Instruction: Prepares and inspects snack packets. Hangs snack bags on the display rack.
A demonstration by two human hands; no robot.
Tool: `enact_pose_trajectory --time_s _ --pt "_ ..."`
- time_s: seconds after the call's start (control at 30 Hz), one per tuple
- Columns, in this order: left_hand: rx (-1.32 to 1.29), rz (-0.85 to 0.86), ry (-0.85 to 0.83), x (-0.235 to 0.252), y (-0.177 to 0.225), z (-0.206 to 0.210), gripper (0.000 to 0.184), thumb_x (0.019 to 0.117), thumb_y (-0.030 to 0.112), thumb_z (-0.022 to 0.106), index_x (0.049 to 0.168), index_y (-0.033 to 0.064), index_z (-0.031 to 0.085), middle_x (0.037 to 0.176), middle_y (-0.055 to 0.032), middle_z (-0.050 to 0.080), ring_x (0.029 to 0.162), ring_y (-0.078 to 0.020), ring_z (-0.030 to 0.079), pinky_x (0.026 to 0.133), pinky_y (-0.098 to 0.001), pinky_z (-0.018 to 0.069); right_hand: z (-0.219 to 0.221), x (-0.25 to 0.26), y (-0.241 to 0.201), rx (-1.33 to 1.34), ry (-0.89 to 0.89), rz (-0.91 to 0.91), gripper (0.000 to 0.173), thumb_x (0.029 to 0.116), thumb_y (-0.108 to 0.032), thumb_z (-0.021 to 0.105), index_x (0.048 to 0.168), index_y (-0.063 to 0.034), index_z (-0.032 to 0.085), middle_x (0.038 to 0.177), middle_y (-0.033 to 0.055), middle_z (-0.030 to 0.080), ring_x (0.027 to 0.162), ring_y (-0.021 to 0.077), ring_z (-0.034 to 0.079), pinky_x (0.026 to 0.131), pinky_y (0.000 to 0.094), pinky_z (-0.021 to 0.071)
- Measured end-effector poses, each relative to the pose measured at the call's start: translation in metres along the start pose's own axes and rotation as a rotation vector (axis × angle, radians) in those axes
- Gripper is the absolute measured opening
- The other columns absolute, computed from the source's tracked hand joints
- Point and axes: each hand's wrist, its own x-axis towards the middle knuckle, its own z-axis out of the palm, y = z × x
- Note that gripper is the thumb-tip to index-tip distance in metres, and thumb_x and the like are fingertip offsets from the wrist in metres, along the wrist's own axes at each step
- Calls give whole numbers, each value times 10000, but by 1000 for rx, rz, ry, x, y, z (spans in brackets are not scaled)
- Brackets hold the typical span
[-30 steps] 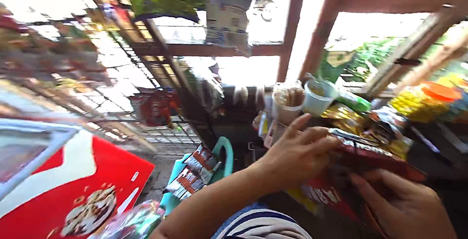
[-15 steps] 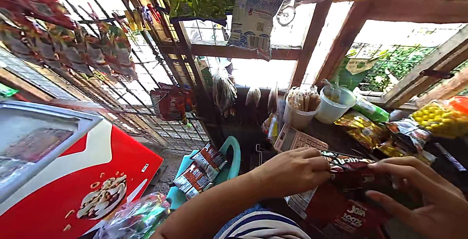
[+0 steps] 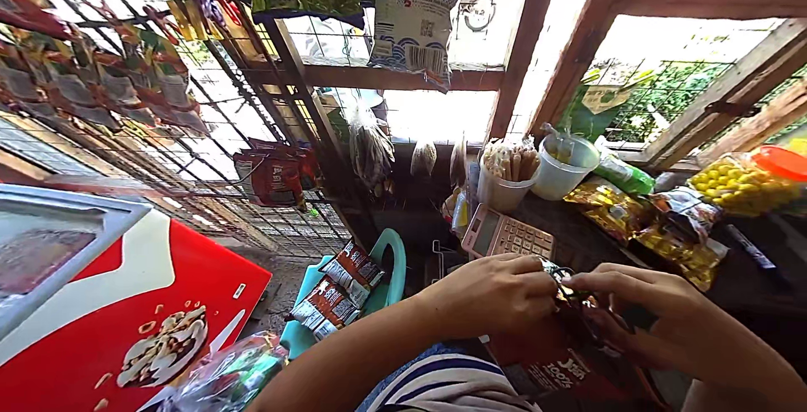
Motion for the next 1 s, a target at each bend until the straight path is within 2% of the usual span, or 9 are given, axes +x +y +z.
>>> enact_pose_trajectory --time_s 0.13,0.23,0.3,0.43,0.63,0.67,0.8,0.9,1.0 --pt "20 25 -2 0 0 0 172 996 -37 544 951 -23 709 995 -143 712 948 -260 674 861 -326 544 3 0 -1 44 29 -20 253 1030 -322 605 1208 -152 666 908 13 665 800 -17 619 690 94 504" --pt "30 35 -19 0 1 2 170 996 -37 544 958 -21 708 997 -137 713 955 -255 675 865 -325 544 5 0 -1 45 59 -27 222 1016 -289 614 1166 -140 683 878 5 662 810 -27 621 718 93 509" --pt "26 40 -28 1 4 3 171 994 -47 538 959 -26 705 988 -136 708 956 -256 671 871 -324 543 7 -1 -1 47 68 -32 207 1016 -284 614 1145 -138 686 857 8 637 799 -17 606 709 99 498" --pt "24 23 -44 2 10 0 169 1006 -29 533 973 -15 699 1007 -135 707 989 -260 672 897 -333 546 8 0 1 -27 139 11 232 1041 -273 584 1094 -107 738 845 34 668 795 14 623 722 135 515" --pt "-27 7 -106 3 11 3 188 1021 -17 510 979 9 690 993 -114 693 968 -235 657 884 -307 539 6 0 2 -2 79 98 212 1005 -203 616 1061 -97 790 846 -18 713 756 -15 626 682 139 523" --pt "-44 -7 -113 3 9 4 186 1023 -14 511 981 17 690 1007 -109 687 964 -226 645 872 -294 532 4 1 1 -4 72 101 214 1005 -191 610 1066 -94 792 842 -19 714 749 -14 632 671 142 526" --pt "-71 -50 -122 0 3 4 187 1033 13 517 991 52 695 1228 -92 700 1035 -195 642 908 -278 508 -3 3 -4 -3 98 106 206 1007 -183 614 1051 -78 786 852 -30 716 748 -40 627 667 112 521" --pt "-135 -40 -128 -1 -1 9 186 1038 19 508 961 57 673 1165 -89 702 980 -189 625 868 -276 493 -3 6 4 88 48 98 202 1007 -175 621 1042 -55 779 857 -22 724 722 -48 614 649 103 510" --pt "-202 -7 -131 -2 0 13 186 1038 23 514 945 57 671 1181 -84 717 974 -182 638 844 -271 493 0 11 15 181 33 112 195 1006 -162 638 1032 -25 773 855 -4 723 703 -31 633 633 117 542"
